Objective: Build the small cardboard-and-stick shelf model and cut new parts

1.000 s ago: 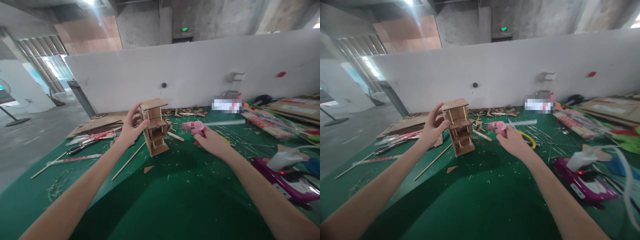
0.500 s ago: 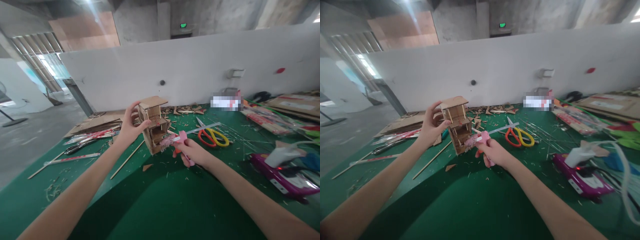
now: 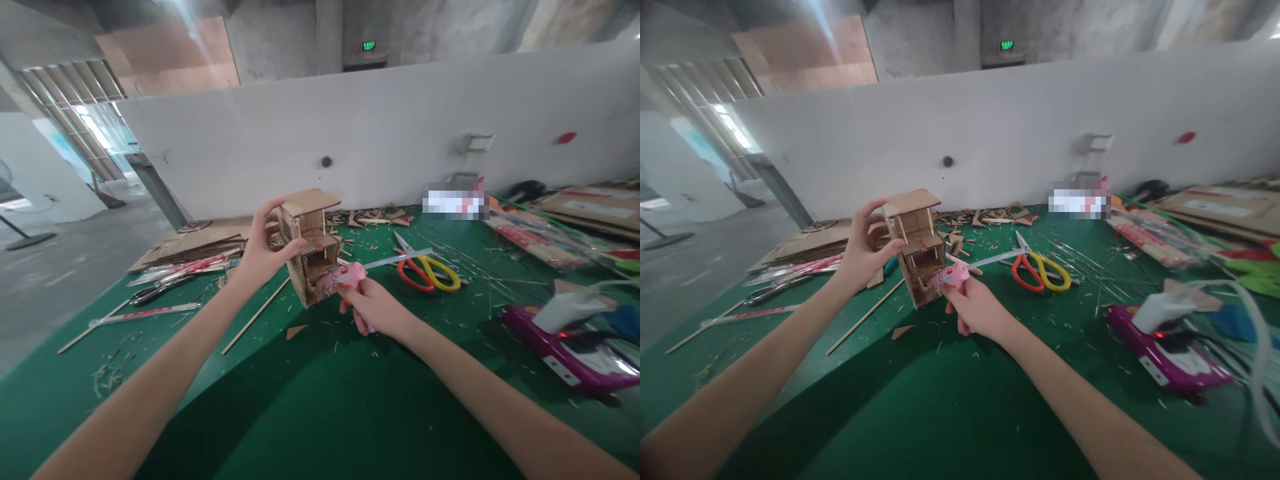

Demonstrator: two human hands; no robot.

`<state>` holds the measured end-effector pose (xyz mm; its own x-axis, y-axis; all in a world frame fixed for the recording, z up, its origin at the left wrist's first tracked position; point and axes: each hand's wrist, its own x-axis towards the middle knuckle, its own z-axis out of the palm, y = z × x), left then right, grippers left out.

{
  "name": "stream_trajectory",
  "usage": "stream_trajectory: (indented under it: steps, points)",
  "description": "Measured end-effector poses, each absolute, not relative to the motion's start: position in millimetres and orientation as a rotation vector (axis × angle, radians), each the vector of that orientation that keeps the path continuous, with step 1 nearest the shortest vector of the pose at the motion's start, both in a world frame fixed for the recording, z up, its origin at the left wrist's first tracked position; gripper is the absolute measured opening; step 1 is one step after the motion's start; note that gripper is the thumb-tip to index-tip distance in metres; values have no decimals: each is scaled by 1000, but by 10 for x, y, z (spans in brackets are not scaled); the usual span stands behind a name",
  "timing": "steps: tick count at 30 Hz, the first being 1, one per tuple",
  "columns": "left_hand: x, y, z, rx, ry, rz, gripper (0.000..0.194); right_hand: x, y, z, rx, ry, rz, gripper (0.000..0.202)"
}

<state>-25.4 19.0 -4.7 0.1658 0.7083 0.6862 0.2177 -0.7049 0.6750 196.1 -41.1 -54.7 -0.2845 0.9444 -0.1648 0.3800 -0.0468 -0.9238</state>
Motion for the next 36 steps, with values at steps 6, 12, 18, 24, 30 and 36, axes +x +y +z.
stream_trajectory:
  steps: [6, 12, 18, 24, 30, 36]
  points:
    - [-236, 167, -37, 2053, 868, 1554, 73, 1866, -454, -418, -1470, -1736, 1266, 25]
    - [-238, 159, -33, 2062, 874, 1551, 75, 1845, -464, -410, -1452, -1731, 1282, 21]
    - [-229, 154, -43, 2057, 887, 1546, 75, 1820, -504, -388, -1434, -1728, 1308, 23]
    - [-224, 159, -36, 2064, 860, 1549, 75, 1816, -495, -411, -1426, -1730, 1330, 22]
    - [-221, 149, -19, 2081, 901, 1538, 75, 1821, -487, -426, -1373, -1713, 1366, 17]
    - [-224, 154, -26, 2076, 876, 1532, 74, 1812, -510, -373, -1402, -1709, 1365, 14]
